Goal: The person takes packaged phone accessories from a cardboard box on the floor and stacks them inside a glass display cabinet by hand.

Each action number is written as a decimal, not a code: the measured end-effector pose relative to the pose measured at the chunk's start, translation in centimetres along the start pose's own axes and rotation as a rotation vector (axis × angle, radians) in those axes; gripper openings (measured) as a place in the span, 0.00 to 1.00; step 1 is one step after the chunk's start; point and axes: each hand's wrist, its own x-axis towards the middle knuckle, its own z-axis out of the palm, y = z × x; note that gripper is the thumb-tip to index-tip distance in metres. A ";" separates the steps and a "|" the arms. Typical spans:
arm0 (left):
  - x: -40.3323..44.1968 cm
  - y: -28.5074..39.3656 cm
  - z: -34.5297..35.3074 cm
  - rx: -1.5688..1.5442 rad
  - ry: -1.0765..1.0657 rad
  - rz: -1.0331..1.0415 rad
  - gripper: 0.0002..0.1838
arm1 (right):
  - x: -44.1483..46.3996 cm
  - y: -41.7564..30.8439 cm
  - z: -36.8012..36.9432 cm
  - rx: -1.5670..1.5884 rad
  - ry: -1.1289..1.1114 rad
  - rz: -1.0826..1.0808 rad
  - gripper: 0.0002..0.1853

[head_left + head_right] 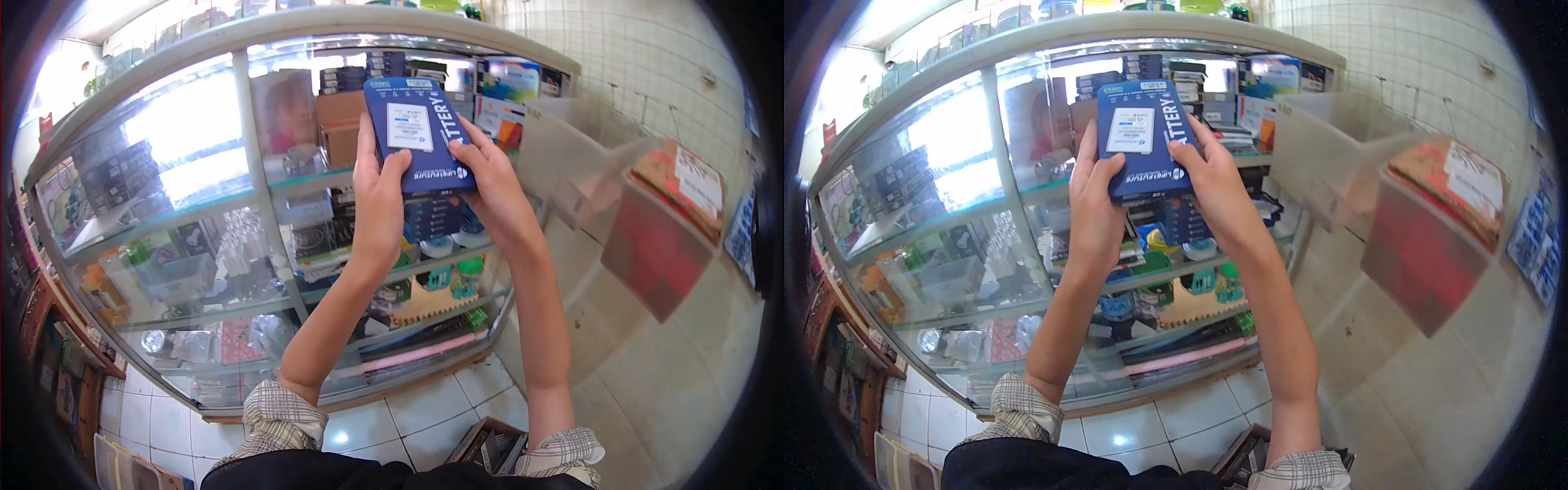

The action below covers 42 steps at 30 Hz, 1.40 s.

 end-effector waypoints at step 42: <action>25.3 -8.8 -8.4 1.045 0.870 0.212 0.20 | 30.0 9.6 0.5 -0.563 -0.016 -0.432 0.21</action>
